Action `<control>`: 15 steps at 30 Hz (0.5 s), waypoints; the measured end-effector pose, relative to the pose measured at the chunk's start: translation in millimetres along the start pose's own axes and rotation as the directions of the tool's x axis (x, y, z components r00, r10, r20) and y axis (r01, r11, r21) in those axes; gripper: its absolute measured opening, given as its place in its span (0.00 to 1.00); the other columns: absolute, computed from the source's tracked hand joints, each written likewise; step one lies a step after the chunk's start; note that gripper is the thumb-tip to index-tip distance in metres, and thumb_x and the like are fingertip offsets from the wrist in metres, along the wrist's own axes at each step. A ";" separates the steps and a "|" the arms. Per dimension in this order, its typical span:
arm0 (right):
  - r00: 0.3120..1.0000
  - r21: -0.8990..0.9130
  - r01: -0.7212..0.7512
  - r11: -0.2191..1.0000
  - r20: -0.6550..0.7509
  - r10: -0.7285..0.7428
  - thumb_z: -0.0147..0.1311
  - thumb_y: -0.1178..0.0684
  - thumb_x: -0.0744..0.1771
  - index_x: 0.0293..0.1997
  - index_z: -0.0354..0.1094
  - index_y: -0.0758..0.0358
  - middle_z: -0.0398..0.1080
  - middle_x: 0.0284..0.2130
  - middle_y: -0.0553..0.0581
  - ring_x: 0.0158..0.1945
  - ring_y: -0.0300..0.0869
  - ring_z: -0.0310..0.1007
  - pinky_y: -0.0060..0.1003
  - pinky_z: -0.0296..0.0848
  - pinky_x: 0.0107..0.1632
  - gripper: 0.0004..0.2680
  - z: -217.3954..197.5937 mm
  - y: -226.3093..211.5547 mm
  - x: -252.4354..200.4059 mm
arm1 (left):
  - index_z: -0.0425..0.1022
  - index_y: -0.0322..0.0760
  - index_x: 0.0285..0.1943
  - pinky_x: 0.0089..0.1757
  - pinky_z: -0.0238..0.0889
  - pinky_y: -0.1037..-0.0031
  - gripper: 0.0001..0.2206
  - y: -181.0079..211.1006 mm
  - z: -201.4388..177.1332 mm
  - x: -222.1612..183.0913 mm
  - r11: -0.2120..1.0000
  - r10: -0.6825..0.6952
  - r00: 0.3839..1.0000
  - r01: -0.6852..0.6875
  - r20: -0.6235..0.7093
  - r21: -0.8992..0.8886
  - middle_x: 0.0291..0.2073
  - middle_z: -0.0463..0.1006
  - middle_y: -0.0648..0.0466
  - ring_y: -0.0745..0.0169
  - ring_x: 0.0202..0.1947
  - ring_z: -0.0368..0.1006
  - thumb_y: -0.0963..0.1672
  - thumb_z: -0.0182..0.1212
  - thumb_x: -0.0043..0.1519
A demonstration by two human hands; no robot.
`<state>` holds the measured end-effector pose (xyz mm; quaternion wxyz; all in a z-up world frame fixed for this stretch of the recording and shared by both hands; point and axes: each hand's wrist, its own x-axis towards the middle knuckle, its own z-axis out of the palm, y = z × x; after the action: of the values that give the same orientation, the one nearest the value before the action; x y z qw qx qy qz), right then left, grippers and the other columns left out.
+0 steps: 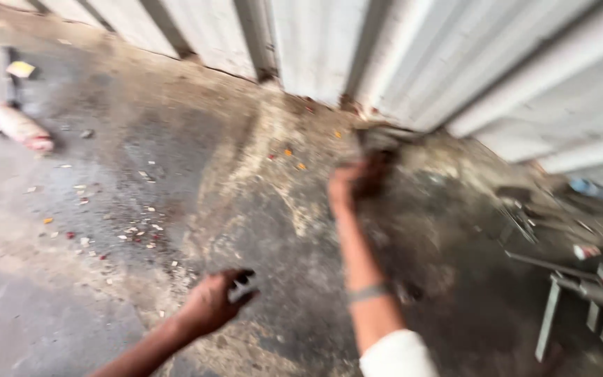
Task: Sorting and organizing various small motorcycle components, nuts, and bolts on the workshop floor.
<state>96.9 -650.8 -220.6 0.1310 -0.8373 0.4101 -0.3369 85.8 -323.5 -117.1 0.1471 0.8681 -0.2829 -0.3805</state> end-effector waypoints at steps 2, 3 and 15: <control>0.996 0.230 0.083 0.970 0.006 -0.087 0.58 0.50 0.63 0.61 0.67 0.60 0.67 0.57 0.71 0.60 0.62 0.65 0.58 0.61 0.62 0.19 21.8 -101.3 -4.7 | 0.73 0.44 0.65 0.54 0.71 0.63 0.24 -2.6 5.6 -11.6 0.995 0.057 0.987 -0.069 0.152 0.070 0.53 0.80 0.47 0.51 0.51 0.79 0.53 0.62 0.61; 0.992 0.338 0.119 0.934 0.007 -0.129 0.58 0.52 0.64 0.61 0.66 0.59 0.67 0.57 0.70 0.60 0.60 0.65 0.56 0.61 0.63 0.19 43.9 -115.1 -19.4 | 0.73 0.44 0.65 0.54 0.71 0.63 0.24 -5.2 1.2 -16.9 0.996 0.052 0.988 -0.062 0.144 0.067 0.53 0.80 0.47 0.51 0.51 0.79 0.53 0.62 0.61; 0.899 0.005 -0.427 0.904 0.112 0.424 0.60 0.48 0.74 0.78 0.40 0.69 0.41 0.74 0.77 0.78 0.70 0.35 0.65 0.39 0.75 0.29 82.6 83.9 -20.8 | 0.74 0.50 0.65 0.56 0.70 0.66 0.24 -125.5 -43.8 -118.4 0.965 -0.247 0.969 0.246 -0.008 0.093 0.57 0.79 0.54 0.54 0.56 0.77 0.54 0.61 0.61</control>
<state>93.1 -692.2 -332.6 0.2357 -0.7426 0.5704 -0.2601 100.9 -150.4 -78.7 0.0575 0.9017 -0.1904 -0.3838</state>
